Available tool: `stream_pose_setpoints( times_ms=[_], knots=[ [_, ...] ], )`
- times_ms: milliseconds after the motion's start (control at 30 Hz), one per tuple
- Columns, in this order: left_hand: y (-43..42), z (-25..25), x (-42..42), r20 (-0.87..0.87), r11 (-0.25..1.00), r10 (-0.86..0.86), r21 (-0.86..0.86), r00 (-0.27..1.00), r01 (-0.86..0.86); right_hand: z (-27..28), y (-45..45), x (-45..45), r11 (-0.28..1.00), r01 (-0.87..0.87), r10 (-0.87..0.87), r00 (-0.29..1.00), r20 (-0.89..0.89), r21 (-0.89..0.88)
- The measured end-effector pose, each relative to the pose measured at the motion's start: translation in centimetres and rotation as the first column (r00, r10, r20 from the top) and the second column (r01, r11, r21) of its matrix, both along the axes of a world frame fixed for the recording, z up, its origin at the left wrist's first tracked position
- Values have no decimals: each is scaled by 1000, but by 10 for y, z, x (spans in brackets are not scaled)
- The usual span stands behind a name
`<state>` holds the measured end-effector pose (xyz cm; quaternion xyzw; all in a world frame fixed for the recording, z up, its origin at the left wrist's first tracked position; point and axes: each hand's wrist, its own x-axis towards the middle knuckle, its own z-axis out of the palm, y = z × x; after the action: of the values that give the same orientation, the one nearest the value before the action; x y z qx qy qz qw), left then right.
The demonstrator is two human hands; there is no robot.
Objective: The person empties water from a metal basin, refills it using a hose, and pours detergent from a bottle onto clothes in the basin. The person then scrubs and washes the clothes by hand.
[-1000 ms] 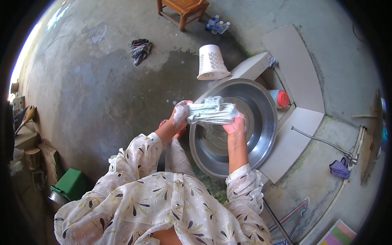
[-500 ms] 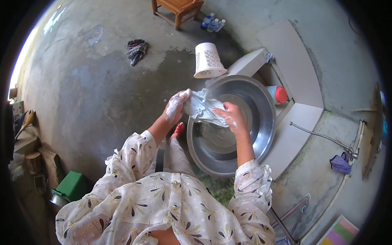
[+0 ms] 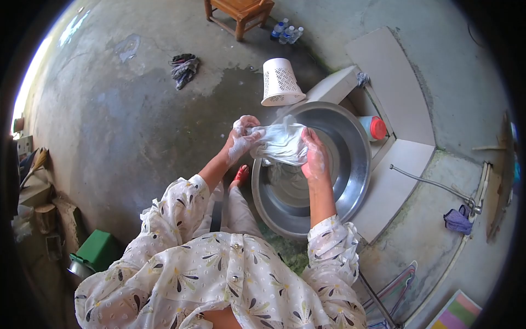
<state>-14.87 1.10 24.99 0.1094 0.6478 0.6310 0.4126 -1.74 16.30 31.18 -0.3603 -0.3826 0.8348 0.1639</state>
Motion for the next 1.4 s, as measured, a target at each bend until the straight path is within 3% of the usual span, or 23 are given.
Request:
stream_pose_setpoints(
  times_ms=[67, 100, 233, 300, 367, 400, 467, 533, 567, 667, 800, 833, 933, 1000, 1067, 1133, 1233, 1267, 1333, 1400],
  knots=[
    [-4, 21, -1, -166, 990, -143, -5, 976, 144, -1, 0, -2, 1000, 16, -16, 1000, -1, -27],
    [-4, 15, -2, -401, 965, -207, 64, 892, 253, 0, -1, -2, 999, 7, -7, 1000, 1, -38],
    [-3, 6, 17, -570, 929, -365, -171, 736, 328, -6, -1, 1, 998, -26, 24, 999, -23, -65],
    [1, -16, 22, -172, 950, -216, 188, 961, 247, -11, 1, 2, 998, -16, 14, 999, -29, -61],
    [2, -31, 24, 259, 931, -84, 364, 962, -16, -13, 3, 3, 999, 19, -20, 1000, -14, -47],
    [1, -9, 18, 445, 918, -3, 357, 896, -174, -9, 2, 1, 1000, 6, -6, 1000, -5, -17],
    [-1, 1, 12, 460, 921, 88, 300, 884, -248, 3, 1, -2, 999, -20, 19, 1000, 14, 42],
    [-8, 4, -2, 110, 970, 88, 217, 990, -111, 1, 4, -1, 996, -34, 32, 999, 23, 83],
    [-9, 7, -7, -10, 995, 52, 81, 999, -51, 1, 6, 0, 994, -42, 39, 999, 28, 104],
    [-4, 12, 1, -148, 988, -106, 100, 983, 122, 2, 3, -2, 998, -37, 35, 999, 41, 55],
    [-1, 19, 12, -317, 899, -437, -179, 842, 399, -4, 1, -6, 999, -30, 29, 999, 12, 28],
    [0, 10, 17, -230, 922, -385, -140, 894, 361, -5, 1, -7, 999, -26, 26, 1000, 18, 30],
    [-2, -8, 22, -70, 965, -135, 217, 988, 148, -5, 2, -8, 999, 2, -3, 1000, 27, 33],
    [-5, -9, 16, 7, 957, -69, 283, 998, 64, -5, 3, -8, 999, 16, -17, 1000, 24, 40],
    [-10, -1, 9, -117, 961, -44, 267, 992, 74, -7, 3, -8, 998, 17, -18, 1000, 13, 53],
    [-14, 17, 2, -430, 976, -76, 154, 899, 156, -10, 5, -10, 997, 39, -42, 998, 36, 64],
    [-14, 29, 3, -177, 992, -45, 109, 983, 65, -14, 5, -10, 991, 48, -57, 996, 68, 125],
    [-14, 31, 1, -53, 985, 16, 172, 998, -7, -15, 6, -11, 987, 48, -60, 995, 79, 154],
    [-14, 38, -3, 210, 950, 111, 266, 971, -166, -8, 5, -14, 981, 34, -54, 993, 105, 190],
    [-12, 39, -9, 373, 925, 92, 311, 923, -217, -5, 4, -16, 965, 5, -44, 989, 143, 264]
  ],
)
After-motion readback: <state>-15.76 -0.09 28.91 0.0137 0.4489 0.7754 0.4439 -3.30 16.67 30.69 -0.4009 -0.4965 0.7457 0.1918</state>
